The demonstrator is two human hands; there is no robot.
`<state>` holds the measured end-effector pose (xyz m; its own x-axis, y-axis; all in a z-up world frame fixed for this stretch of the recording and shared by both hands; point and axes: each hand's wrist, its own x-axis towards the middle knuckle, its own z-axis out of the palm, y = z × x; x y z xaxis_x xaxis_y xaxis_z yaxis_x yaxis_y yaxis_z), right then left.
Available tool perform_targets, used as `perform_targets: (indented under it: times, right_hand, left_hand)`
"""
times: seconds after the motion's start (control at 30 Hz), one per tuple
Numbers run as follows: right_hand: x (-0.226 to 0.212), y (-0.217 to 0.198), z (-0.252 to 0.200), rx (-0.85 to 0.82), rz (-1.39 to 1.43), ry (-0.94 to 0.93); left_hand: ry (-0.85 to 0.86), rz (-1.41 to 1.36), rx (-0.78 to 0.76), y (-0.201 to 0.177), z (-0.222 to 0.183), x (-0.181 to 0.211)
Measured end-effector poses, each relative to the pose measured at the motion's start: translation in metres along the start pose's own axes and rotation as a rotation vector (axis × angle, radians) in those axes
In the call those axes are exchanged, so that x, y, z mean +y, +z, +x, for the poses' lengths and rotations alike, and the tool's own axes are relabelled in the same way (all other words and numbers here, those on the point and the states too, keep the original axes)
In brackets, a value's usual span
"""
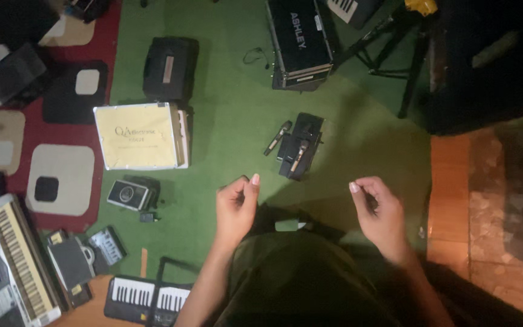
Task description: The person fits a white foam insert into an open hard-shell case on a table and then places two microphones into the foam slots after picking them up from the floor.
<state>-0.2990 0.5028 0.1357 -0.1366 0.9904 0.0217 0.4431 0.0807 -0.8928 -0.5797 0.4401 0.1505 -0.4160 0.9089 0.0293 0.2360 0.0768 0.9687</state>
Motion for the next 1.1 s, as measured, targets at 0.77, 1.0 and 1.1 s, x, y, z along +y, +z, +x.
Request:
perform_targets:
  times: [0.77,1.0,1.1]
  right_hand:
    - [-0.091,0.183,0.04,0.217,-0.112,0.115]
    - [-0.069,0.179,0.058,0.238,-0.102,0.072]
    - [-0.062,0.174,0.06,0.214,-0.076,0.184]
  left_hand:
    - [0.115,-0.138,-0.529,-0.126,0.197,-0.062]
    - [0.147,-0.107,-0.535,-0.107,0.203,-0.058]
    - [0.184,-0.116,-0.522,-0.1,0.2,-0.052]
